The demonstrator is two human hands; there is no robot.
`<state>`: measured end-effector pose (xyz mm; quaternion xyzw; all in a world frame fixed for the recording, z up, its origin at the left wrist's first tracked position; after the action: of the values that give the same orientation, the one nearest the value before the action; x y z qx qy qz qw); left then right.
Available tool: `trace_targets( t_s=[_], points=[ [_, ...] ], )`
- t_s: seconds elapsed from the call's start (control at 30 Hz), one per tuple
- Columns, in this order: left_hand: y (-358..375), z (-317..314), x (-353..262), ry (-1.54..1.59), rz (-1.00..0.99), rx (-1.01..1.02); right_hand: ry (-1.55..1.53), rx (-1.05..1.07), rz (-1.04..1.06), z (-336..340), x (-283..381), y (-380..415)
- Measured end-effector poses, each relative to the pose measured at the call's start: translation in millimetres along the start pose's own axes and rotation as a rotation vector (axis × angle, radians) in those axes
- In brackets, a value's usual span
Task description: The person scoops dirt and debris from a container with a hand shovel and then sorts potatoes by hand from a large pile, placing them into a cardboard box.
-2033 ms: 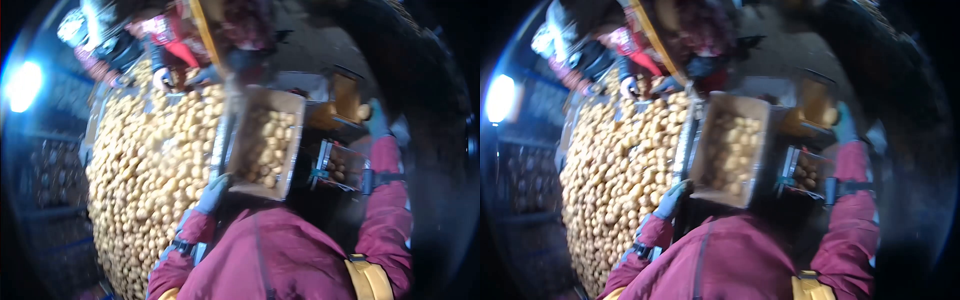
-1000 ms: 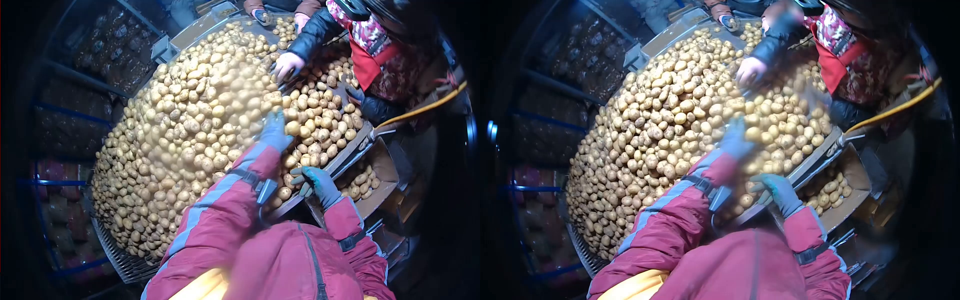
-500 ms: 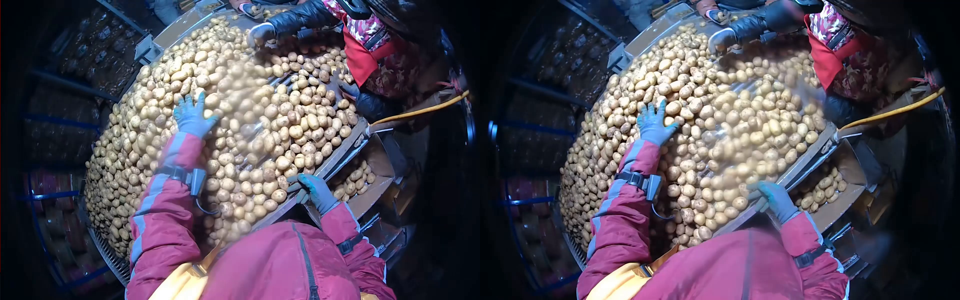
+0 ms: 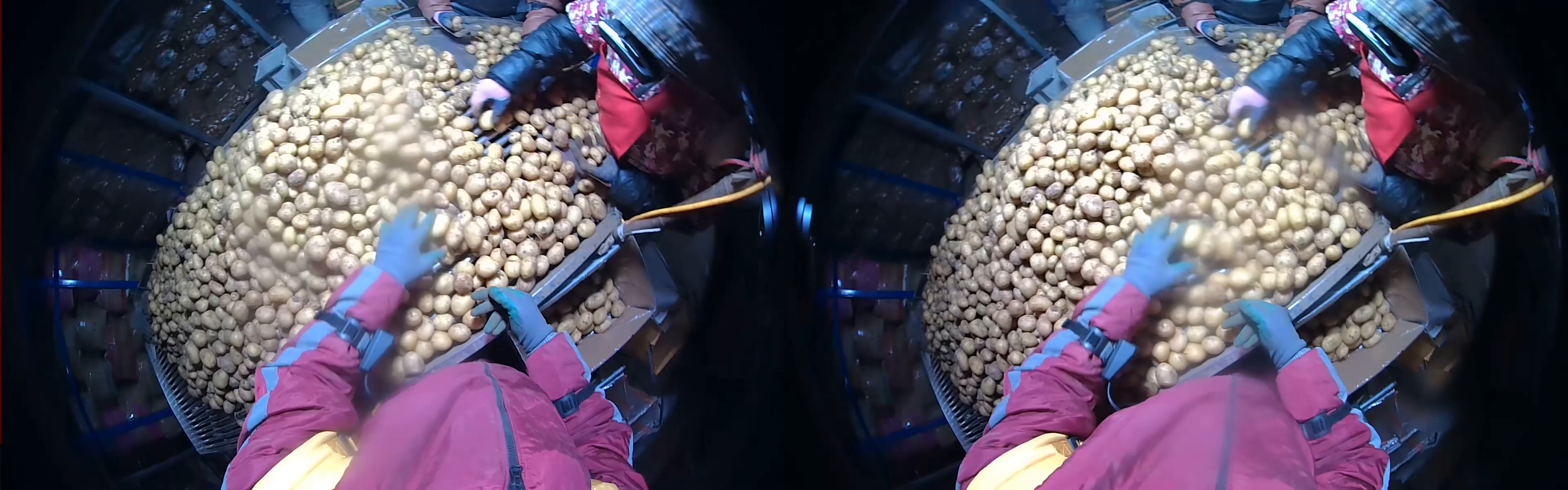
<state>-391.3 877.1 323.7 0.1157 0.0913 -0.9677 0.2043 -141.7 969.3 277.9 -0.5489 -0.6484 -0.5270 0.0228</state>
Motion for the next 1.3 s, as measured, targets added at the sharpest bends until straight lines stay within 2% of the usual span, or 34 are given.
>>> trace_targets(
  t_s=[0.03,0.07,0.17,0.23,0.3,0.4,0.5,0.53,0.63,0.67,0.7,0.77,0.87,0.9,0.97,1.07,1.17,1.2,1.3],
  points=[
    [11,2,-4,0.045,0.007,0.031,0.007,0.009,-0.008,-1,1,-1],
    [21,11,-3,0.166,-0.040,-0.119,0.012,0.016,-0.016,-1,1,-2],
    [30,55,27,0.113,0.017,-0.186,0.055,0.015,0.003,-4,2,-1],
    [29,74,90,0.066,0.371,-0.120,0.055,0.019,0.006,-1,0,-2],
    [27,89,134,-0.117,0.449,-0.193,0.038,0.017,-0.001,1,-4,-3],
    [29,65,182,-0.341,0.486,-0.331,0.015,0.031,-0.014,0,-9,-6],
    [5,65,173,-0.090,0.622,-0.130,0.076,0.028,0.008,-2,-6,-5],
    [0,59,171,-0.097,0.646,-0.123,0.111,0.029,0.019,-6,-5,-5],
    [2,50,158,-0.123,0.674,0.179,0.035,0.050,-0.061,-13,-6,-2],
    [9,42,154,-0.003,0.701,0.258,0.058,0.063,-0.051,-15,-9,-4],
    [9,40,142,0.149,0.610,0.178,0.081,0.077,-0.035,-16,-11,-9],
    [15,35,128,-0.070,0.585,0.135,0.109,0.105,-0.011,-21,-10,-14],
    [29,40,82,0.072,0.486,0.116,0.126,0.154,-0.031,-35,-10,-20],
    [35,32,69,0.004,0.428,0.059,0.132,0.162,-0.048,-39,-11,-24],
    [50,33,44,-0.102,0.309,0.165,0.130,0.170,-0.089,-47,-8,-26],
    [80,38,20,0.014,0.196,0.041,0.107,0.182,-0.141,-59,-6,-26],
    [93,57,25,0.214,0.290,0.133,0.104,0.175,-0.122,-54,-10,-26],
    [91,68,29,0.178,0.365,0.158,0.110,0.173,-0.108,-52,-10,-25],
    [73,77,48,0.078,0.317,-0.075,0.099,0.150,-0.106,-46,-15,-20]
  ],
)
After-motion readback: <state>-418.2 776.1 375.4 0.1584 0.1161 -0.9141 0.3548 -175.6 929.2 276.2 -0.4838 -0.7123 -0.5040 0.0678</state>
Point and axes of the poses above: each hand's wrist, its own y-axis away from the middle knuckle, its own z-axis out of the back of the hand, x = y × z, the point moved 6 cm from there along -y, towards the middle knuckle, and after that the axes turned 6 degrees about -y, right-handed, at the moved point
